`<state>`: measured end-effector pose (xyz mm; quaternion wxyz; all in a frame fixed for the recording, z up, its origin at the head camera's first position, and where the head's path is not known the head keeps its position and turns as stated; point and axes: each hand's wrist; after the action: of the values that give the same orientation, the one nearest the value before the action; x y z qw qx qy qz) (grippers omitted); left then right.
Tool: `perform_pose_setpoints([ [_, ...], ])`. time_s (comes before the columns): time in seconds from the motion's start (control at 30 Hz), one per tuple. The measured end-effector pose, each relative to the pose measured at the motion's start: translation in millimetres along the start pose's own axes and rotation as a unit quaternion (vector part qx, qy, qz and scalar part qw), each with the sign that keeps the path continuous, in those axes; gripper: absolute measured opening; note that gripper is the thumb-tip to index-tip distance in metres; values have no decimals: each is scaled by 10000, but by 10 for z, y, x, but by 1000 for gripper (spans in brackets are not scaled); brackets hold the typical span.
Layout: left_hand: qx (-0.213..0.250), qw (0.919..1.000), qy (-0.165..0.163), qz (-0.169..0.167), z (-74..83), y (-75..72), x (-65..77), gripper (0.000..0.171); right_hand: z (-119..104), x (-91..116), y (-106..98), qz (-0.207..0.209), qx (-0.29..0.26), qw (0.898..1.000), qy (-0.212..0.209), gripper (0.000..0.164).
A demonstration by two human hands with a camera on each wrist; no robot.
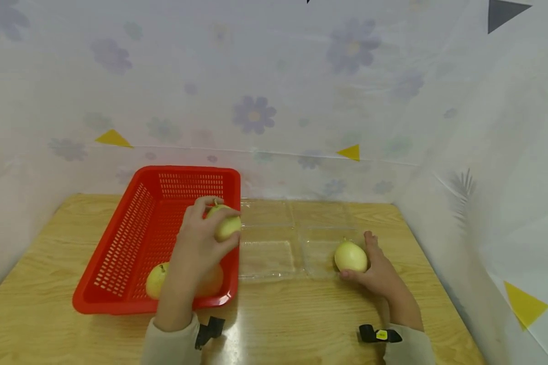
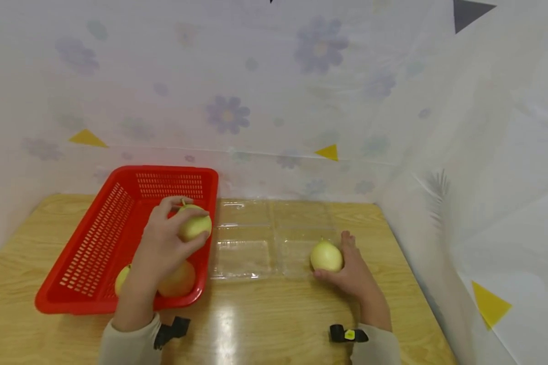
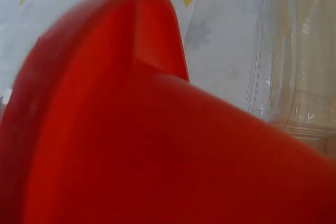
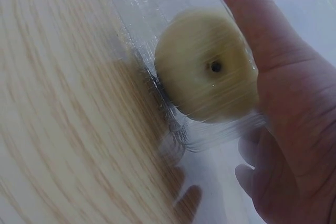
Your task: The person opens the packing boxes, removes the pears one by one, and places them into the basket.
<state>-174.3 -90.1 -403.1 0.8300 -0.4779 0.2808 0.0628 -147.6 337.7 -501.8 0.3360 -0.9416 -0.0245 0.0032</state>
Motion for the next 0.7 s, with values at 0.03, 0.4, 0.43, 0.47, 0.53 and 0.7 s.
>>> perform_pose_setpoints([
  [0.03, -4, 10000, -17, -2, -13, -6, 1, 31, 5, 0, -1, 0, 2, 10000, 11, 130],
  [0.4, 9, 9993, -263, -277, -100, -11, 5, 30, 18, 4, 1, -44, -22, 9999, 110, 129],
  [0.43, 4, 9990, -301, -322, -108, -10, 5, 30, 17, 5, 1, -44, -20, 9999, 117, 129],
  [0.47, -2, 9988, -334, -365, -114, -8, 6, 29, 18, 4, 1, -43, -20, 9999, 123, 129],
  [0.53, -23, 9983, -380, -451, -124, -6, 8, 29, 20, 2, 1, -40, -15, 9999, 128, 129],
  [0.7, -22, 9965, -489, -676, -137, -4, 12, 29, 32, -5, -3, -48, -38, 9999, 116, 129],
])
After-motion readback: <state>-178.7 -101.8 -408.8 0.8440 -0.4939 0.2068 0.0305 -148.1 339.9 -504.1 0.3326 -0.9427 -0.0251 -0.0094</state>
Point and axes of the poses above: each hand's wrist, its own x-axis away from the middle knuckle, its own y-axis out of the palm, z = x × y, and after that the axes turned 14 degrees about -x, right-handed
